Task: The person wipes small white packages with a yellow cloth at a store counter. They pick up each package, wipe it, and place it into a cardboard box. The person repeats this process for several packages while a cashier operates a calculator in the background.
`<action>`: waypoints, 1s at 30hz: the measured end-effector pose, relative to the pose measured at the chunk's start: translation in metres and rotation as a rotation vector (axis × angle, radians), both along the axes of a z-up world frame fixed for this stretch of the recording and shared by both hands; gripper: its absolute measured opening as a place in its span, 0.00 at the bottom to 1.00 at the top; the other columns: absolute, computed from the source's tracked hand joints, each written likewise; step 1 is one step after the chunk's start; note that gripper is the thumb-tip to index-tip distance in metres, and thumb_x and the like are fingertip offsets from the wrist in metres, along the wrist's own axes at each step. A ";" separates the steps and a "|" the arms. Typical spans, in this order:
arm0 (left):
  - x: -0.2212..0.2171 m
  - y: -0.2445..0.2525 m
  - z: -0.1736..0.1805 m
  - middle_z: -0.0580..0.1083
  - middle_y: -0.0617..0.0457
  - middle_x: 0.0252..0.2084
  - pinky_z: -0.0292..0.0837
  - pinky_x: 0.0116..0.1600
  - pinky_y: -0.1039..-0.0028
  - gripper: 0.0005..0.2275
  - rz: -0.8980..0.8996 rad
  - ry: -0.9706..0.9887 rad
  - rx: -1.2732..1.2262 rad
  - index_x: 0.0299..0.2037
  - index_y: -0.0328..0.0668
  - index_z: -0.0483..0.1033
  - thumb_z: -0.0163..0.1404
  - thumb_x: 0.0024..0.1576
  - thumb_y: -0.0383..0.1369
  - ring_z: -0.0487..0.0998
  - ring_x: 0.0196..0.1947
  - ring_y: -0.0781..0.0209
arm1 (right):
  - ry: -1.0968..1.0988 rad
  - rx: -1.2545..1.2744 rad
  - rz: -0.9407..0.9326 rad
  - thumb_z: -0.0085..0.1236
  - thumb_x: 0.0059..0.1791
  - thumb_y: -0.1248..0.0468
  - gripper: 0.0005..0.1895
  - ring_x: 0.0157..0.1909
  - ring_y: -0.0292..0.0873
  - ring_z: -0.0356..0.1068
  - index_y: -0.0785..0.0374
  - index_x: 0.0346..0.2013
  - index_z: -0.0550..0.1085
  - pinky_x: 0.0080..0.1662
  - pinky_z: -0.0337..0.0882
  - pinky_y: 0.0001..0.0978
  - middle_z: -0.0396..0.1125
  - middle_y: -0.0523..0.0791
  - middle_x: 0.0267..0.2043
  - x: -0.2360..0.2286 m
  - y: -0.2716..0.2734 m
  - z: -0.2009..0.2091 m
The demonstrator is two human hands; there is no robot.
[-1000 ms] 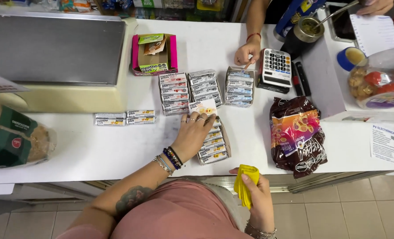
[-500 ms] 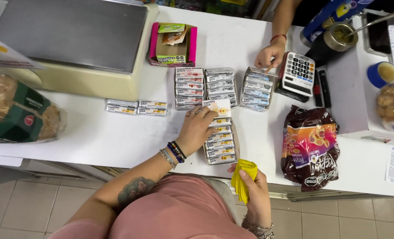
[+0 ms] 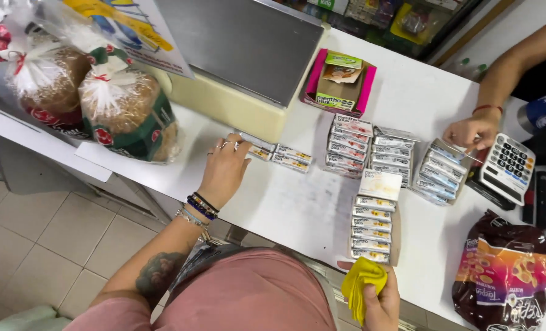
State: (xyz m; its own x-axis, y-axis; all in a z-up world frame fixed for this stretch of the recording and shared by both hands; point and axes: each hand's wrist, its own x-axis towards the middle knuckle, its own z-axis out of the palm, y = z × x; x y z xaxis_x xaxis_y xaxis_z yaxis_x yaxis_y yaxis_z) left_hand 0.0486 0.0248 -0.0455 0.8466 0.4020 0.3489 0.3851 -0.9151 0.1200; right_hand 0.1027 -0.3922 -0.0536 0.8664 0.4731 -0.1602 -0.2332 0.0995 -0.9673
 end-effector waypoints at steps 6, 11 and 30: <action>-0.003 0.039 -0.023 0.66 0.45 0.53 0.75 0.40 0.49 0.14 -0.129 -0.040 -0.187 0.46 0.40 0.74 0.61 0.52 0.27 0.70 0.46 0.39 | 0.066 -0.104 -0.006 0.54 0.48 0.48 0.26 0.31 0.46 0.71 0.63 0.53 0.68 0.26 0.70 0.33 0.78 0.63 0.47 -0.023 0.039 0.016; -0.008 0.052 -0.022 0.73 0.46 0.46 0.70 0.49 0.53 0.11 -0.239 -0.018 -0.313 0.43 0.41 0.74 0.60 0.52 0.30 0.72 0.46 0.42 | 0.093 -0.101 -0.077 0.53 0.48 0.50 0.27 0.32 0.48 0.75 0.66 0.55 0.72 0.26 0.72 0.35 0.80 0.61 0.46 -0.040 0.062 0.006; -0.007 -0.128 0.056 0.68 0.57 0.36 0.75 0.36 0.73 0.17 -1.068 -0.233 -0.841 0.52 0.44 0.79 0.61 0.50 0.24 0.73 0.24 0.66 | 0.161 0.154 -0.561 0.59 0.49 0.59 0.23 0.28 0.46 0.72 0.69 0.55 0.71 0.26 0.79 0.36 0.70 0.51 0.34 -0.083 0.113 0.042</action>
State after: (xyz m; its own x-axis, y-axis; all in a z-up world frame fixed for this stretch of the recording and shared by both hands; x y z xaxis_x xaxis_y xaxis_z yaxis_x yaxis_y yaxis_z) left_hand 0.0417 -0.1030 0.0101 0.8306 -0.2417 0.5016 -0.5568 -0.3712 0.7431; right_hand 0.0194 -0.2790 -0.0115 0.9610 -0.0210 -0.2759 -0.2468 0.3860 -0.8889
